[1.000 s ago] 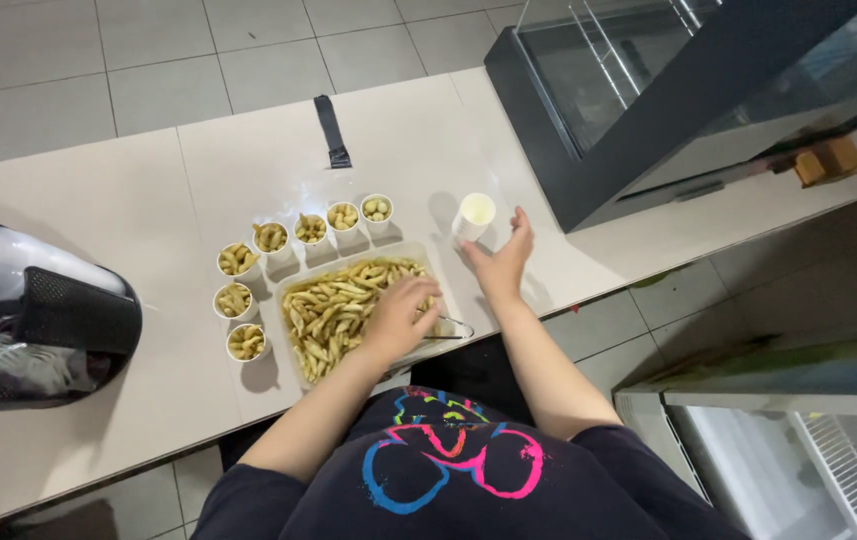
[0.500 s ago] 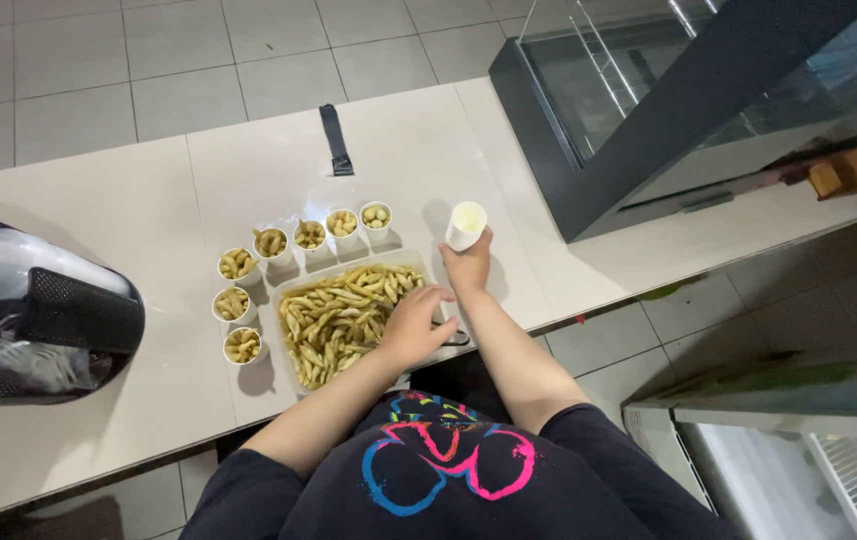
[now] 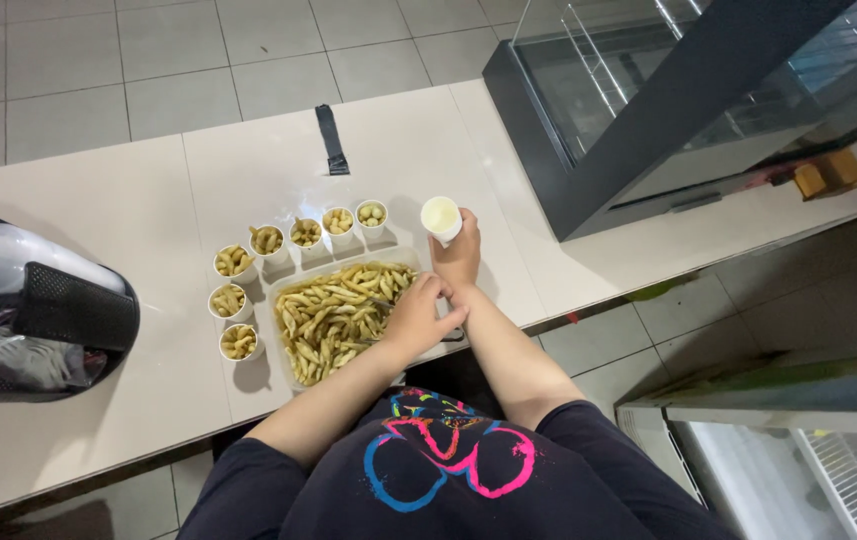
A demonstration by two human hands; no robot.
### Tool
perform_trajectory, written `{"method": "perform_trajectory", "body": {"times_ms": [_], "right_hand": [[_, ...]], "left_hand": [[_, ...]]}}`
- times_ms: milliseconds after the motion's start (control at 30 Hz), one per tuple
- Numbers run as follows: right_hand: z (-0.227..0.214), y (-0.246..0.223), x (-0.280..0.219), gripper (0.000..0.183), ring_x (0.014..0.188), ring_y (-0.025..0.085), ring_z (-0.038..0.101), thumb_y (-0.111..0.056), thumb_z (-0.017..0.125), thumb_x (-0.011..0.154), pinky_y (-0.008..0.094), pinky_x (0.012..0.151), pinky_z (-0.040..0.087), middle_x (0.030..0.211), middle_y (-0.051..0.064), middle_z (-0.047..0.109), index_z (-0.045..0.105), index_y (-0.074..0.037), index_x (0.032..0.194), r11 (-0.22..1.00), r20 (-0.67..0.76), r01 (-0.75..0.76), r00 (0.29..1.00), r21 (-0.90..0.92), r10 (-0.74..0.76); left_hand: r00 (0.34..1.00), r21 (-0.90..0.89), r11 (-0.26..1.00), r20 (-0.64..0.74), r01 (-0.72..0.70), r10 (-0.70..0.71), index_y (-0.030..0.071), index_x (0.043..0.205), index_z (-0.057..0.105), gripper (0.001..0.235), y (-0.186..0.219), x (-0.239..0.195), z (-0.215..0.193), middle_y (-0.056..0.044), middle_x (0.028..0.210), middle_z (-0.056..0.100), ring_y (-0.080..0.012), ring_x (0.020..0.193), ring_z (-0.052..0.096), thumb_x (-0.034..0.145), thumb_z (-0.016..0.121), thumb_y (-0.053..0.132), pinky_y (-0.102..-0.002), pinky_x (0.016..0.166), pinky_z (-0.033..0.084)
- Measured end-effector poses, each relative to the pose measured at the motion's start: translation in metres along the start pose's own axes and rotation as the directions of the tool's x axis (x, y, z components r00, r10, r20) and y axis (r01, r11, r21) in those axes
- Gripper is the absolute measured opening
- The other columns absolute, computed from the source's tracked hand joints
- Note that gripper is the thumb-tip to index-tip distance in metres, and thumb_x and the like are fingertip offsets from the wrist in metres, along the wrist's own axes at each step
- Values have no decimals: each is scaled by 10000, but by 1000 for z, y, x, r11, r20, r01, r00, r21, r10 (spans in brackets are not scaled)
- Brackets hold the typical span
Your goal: The recorder uses metal tongs to portion out french fries from a plastic container into individual paper cups.
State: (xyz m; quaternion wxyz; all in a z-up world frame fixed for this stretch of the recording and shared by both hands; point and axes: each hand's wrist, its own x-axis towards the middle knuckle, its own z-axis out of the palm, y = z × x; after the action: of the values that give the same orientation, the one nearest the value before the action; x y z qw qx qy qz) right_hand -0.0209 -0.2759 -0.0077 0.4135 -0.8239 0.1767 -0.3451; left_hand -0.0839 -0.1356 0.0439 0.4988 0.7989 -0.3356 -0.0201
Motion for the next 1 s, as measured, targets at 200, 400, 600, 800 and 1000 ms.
{"method": "perform_trajectory", "body": {"times_ms": [200, 400, 600, 800, 1000], "right_hand": [[-1, -32, -3, 617, 1141, 375, 613, -122, 840, 799, 433, 950, 505, 1214, 170, 641, 504, -73, 1314, 1000, -14, -22, 1000, -18, 22], [-5, -78, -4, 632, 1133, 365, 626, -115, 855, 773, 427, 942, 517, 1206, 167, 646, 507, -68, 1299, 1000, 27, -6, 1000, 26, 6], [10, -112, -22, 618, 1135, 376, 641, -104, 836, 791, 427, 934, 533, 1216, 174, 652, 490, -59, 1301, 985, 73, 138, 987, 105, -146], [15, -150, -70, 635, 1123, 373, 670, -146, 830, 799, 433, 903, 549, 1216, 183, 662, 475, -67, 1320, 974, 248, 89, 959, 210, -141], [11, -157, -112, 652, 1091, 377, 680, -179, 870, 750, 431, 881, 543, 1167, 184, 683, 512, -69, 1284, 985, 411, 69, 902, 157, -129]], "left_hand": [[996, -126, 991, -80, 38, -48, 43, 897, 601, 308, -5, -1, -1, -104, 937, 591, -273, 893, 630, 727, 809, 193, -371, 817, 528], [982, -114, 993, -187, -19, -3, 43, 905, 594, 289, 18, -15, -28, -98, 952, 593, -271, 891, 630, 732, 792, 161, -380, 782, 529], [964, -66, 996, -258, 55, -70, 61, 875, 618, 247, 34, -40, -62, -92, 912, 584, -261, 834, 644, 722, 780, 166, -375, 750, 541], [955, -5, 1000, -296, 14, -15, 64, 870, 616, 247, 50, -91, -101, -106, 932, 597, -299, 866, 642, 763, 801, 189, -399, 759, 530], [959, 4, 1000, -282, 9, -8, 72, 838, 615, 210, 43, -131, -120, -93, 863, 628, -289, 818, 657, 750, 781, 167, -398, 733, 527]]}}
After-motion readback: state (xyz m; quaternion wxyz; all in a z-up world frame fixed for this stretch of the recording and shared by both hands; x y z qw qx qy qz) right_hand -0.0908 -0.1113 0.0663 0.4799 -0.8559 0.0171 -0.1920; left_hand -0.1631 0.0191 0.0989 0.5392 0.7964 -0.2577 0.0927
